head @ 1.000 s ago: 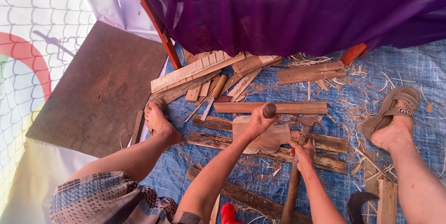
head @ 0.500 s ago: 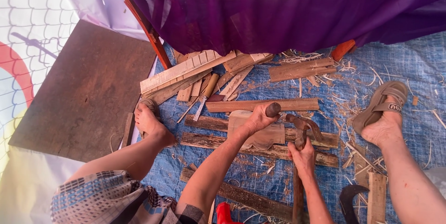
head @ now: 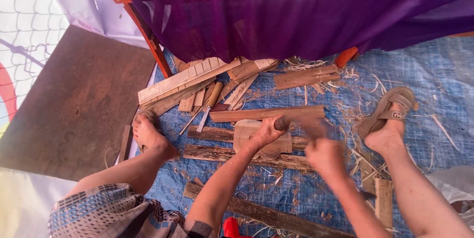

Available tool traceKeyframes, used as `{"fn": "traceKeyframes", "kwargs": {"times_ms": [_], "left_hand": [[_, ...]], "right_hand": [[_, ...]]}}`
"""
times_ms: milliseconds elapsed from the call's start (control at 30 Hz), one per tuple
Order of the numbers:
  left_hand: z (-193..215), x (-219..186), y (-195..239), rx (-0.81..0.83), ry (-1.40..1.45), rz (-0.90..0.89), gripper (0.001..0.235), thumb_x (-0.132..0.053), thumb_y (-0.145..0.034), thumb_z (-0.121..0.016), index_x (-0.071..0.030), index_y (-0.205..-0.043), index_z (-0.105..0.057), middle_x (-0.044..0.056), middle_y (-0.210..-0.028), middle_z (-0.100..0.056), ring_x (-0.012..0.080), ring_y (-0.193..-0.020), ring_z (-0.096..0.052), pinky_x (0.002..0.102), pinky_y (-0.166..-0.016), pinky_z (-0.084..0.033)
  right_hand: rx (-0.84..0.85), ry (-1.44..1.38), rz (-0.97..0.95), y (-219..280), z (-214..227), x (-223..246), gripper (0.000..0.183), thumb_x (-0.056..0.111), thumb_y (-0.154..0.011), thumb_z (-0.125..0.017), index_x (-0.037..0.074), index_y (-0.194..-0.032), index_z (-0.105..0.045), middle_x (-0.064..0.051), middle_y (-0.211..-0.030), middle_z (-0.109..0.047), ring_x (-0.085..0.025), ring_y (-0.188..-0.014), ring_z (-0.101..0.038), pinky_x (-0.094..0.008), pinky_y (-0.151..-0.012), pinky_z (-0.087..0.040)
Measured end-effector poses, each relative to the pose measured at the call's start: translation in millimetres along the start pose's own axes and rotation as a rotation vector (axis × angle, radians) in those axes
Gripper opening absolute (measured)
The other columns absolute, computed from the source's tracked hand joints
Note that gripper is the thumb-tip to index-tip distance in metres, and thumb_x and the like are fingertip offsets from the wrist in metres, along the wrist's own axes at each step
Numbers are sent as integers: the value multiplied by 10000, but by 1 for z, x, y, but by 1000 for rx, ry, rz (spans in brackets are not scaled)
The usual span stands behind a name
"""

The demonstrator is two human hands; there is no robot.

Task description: The person carves a wooden piece shaped like a guitar using a chisel and hammer. They repeatedly strike the chisel to remove wood shavings and refine the shape, occasionally rotating the piece to work on different areas.

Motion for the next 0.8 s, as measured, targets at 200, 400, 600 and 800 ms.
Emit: {"fn": "traceKeyframes", "kwargs": {"times_ms": [200,400,600,800], "left_hand": [[-3,12,5,3,-26,-5,243,-143,-656,-828,-131,-830,-659,115,-752,-704,242,-755,-712,371,-727,-554],[-11,37,-7,24,-53,0,203,-182,-685,-792,-158,-850,-675,97,-778,-715,256,-774,-705,390,-752,-546],[-6,30,3,46,-74,31,210,-205,-654,-782,-212,-811,-643,41,-741,-688,183,-738,-674,340,-729,-536],[-1,28,-4,57,-99,-19,202,-173,-673,-767,-164,-825,-636,110,-735,-668,261,-723,-674,373,-712,-535]], "right_hand": [[393,374,-412,-2,15,55,251,272,-850,-679,76,-1006,-682,-302,-792,-729,-523,-876,-718,-659,-841,-554],[-148,-257,97,-20,39,103,204,-178,-911,-637,9,-856,-574,-98,-598,-581,-192,-446,-572,-268,-473,-449],[449,240,-487,18,-17,16,303,107,-786,-623,110,-1086,-667,-196,-781,-740,-423,-822,-741,-588,-733,-568],[-172,-131,42,-20,33,78,219,-112,-814,-691,35,-678,-603,-88,-458,-521,-211,-449,-590,-259,-462,-426]]}}
Point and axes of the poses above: each hand's wrist, its own y-axis away from the middle knuckle, its own z-axis out of the back of the hand, x = y × z, the point moved 4 cm from there along -y, towards the middle knuckle
